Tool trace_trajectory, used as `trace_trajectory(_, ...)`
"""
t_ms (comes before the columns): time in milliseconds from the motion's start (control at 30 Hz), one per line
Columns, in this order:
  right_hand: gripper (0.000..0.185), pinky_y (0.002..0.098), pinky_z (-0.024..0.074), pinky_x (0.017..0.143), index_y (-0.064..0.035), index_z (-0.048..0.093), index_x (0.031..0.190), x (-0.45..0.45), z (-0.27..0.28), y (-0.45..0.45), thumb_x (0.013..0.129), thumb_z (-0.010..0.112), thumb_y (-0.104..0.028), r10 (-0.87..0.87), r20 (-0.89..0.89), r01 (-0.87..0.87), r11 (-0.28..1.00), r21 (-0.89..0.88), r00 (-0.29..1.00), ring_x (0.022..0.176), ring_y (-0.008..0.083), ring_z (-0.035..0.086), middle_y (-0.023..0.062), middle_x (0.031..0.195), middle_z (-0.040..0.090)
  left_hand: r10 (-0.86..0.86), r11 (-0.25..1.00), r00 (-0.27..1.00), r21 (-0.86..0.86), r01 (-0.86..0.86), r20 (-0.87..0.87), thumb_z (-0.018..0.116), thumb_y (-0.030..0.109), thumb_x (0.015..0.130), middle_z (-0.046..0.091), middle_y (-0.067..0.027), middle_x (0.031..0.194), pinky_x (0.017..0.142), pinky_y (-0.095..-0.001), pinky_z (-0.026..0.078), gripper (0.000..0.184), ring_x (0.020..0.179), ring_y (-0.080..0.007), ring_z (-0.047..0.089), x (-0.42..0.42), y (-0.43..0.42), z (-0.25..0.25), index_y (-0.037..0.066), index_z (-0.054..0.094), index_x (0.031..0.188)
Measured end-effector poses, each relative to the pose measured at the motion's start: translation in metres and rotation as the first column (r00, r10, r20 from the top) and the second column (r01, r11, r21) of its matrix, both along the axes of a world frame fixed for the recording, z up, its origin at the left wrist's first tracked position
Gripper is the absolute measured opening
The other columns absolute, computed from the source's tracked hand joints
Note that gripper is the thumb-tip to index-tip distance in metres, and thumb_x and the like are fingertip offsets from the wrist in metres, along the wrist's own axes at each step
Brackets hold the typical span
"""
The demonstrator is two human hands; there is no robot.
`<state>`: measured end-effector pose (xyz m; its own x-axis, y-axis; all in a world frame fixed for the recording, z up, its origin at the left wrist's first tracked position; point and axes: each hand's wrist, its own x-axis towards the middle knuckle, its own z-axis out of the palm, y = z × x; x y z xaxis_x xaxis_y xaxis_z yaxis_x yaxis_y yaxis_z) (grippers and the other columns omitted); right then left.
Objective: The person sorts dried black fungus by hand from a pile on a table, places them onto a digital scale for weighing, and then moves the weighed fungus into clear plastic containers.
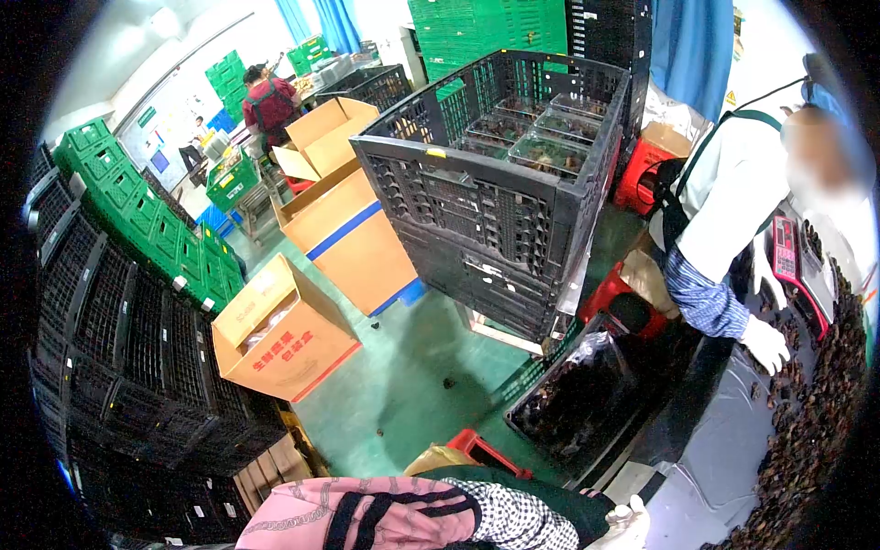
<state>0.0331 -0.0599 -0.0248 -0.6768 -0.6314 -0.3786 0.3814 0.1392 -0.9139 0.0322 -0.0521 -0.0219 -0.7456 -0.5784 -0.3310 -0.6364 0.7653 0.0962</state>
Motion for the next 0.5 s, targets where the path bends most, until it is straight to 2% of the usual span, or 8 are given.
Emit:
trace_trajectory(133, 0.067, 0.0411, 0.0497, 0.085, 0.0058, 0.062, 0.123, 0.000, 0.002, 0.002, 0.095, 0.054, -0.054, 0.002, 0.003, -0.002, 1.000, 0.002, 1.000, 0.090, 0.0279, 0.058, 0.0179, 0.099, 0.060, 0.050, 0.996, 0.970, 0.055, -0.064, 0.237, 0.046, 0.082, 0.073, 0.049, -0.0463, 0.111, 0.112, -0.0621, 0.031, 0.109, 0.110, -0.0545, 0.048, -0.009, 0.005, 0.010, -0.019, 0.049, 0.114)
trace_trajectory(167, 0.067, 0.0410, 0.0495, 0.085, 0.0062, 0.062, 0.123, -0.001, 0.002, 0.003, 0.095, 0.054, -0.055, -0.001, 0.004, 0.001, 1.000, -0.002, 1.000, 0.090, 0.0279, 0.057, 0.0179, 0.099, 0.060, -0.193, 0.966, 0.702, 0.007, 0.258, 0.686, 0.045, 0.082, 0.073, 0.049, -0.0460, 0.111, 0.112, -0.0628, 0.031, 0.109, 0.111, -0.0546, 0.048, -0.029, -0.002, 0.019, -0.018, 0.050, 0.114)
trace_trajectory(233, 0.069, 0.0407, 0.0491, 0.084, 0.0071, 0.062, 0.123, 0.000, 0.001, 0.002, 0.095, 0.054, -0.055, 0.001, 0.007, -0.001, 1.000, -0.004, 1.000, 0.090, 0.0279, 0.057, 0.0181, 0.100, 0.060, -0.244, 0.877, 0.476, -0.017, 0.480, 0.845, 0.044, 0.083, 0.074, 0.050, -0.0449, 0.111, 0.112, -0.0644, 0.032, 0.105, 0.111, -0.0546, 0.049, -0.033, -0.001, 0.014, -0.014, 0.053, 0.113)
trace_trajectory(300, 0.070, 0.0404, 0.0486, 0.084, 0.0079, 0.061, 0.122, -0.001, 0.001, 0.001, 0.095, 0.053, -0.056, 0.008, 0.014, -0.008, 1.000, -0.010, 1.000, 0.090, 0.0278, 0.057, 0.0182, 0.100, 0.060, -0.144, 0.940, 0.891, -0.222, 0.260, 0.431, 0.042, 0.084, 0.075, 0.052, -0.0434, 0.112, 0.111, -0.0660, 0.032, 0.100, 0.110, -0.0544, 0.050, -0.006, 0.006, -0.009, -0.009, 0.057, 0.111)
trace_trajectory(400, 0.072, 0.0400, 0.0480, 0.084, 0.0091, 0.061, 0.122, -0.001, 0.000, 0.002, 0.095, 0.053, -0.057, 0.000, 0.019, 0.000, 1.000, -0.019, 1.000, 0.090, 0.0278, 0.056, 0.0184, 0.101, 0.060, -0.227, 0.866, 0.815, -0.272, 0.419, 0.533, 0.040, 0.083, 0.077, 0.054, -0.0422, 0.111, 0.109, -0.0685, 0.033, 0.092, 0.108, -0.0544, 0.051, -0.005, 0.000, 0.000, -0.002, 0.061, 0.105)
trace_trajectory(433, 0.073, 0.0399, 0.0478, 0.084, 0.0095, 0.061, 0.122, 0.000, 0.000, 0.002, 0.095, 0.053, -0.057, -0.001, 0.020, 0.001, 1.000, -0.018, 1.000, 0.090, 0.0278, 0.056, 0.0185, 0.101, 0.060, -0.041, 0.973, 0.992, -0.221, 0.066, 0.119, 0.039, 0.083, 0.077, 0.054, -0.0422, 0.110, 0.108, -0.0691, 0.034, 0.090, 0.107, -0.0546, 0.052, -0.008, 0.008, -0.010, -0.001, 0.061, 0.103)
trace_trajectory(467, 0.073, 0.0398, 0.0476, 0.084, 0.0099, 0.061, 0.122, 0.000, 0.000, 0.003, 0.095, 0.053, -0.058, -0.002, 0.021, 0.002, 1.000, -0.014, 1.000, 0.090, 0.0278, 0.056, 0.0186, 0.101, 0.060, 0.233, 0.969, 0.931, -0.017, -0.247, -0.281, 0.038, 0.082, 0.078, 0.054, -0.0422, 0.109, 0.107, -0.0696, 0.034, 0.089, 0.106, -0.0547, 0.052, -0.007, 0.020, -0.014, 0.000, 0.061, 0.102)
trace_trajectory(500, 0.074, 0.0397, 0.0474, 0.083, 0.0103, 0.060, 0.122, 0.000, 0.001, 0.001, 0.095, 0.052, -0.058, 0.001, 0.019, 0.000, 1.000, -0.014, 1.000, 0.090, 0.0278, 0.056, 0.0186, 0.101, 0.059, 0.518, 0.853, 0.648, 0.287, -0.435, -0.557, 0.037, 0.082, 0.079, 0.055, -0.0421, 0.108, 0.106, -0.0702, 0.035, 0.088, 0.105, -0.0549, 0.052, -0.009, 0.028, -0.019, 0.000, 0.061, 0.101)
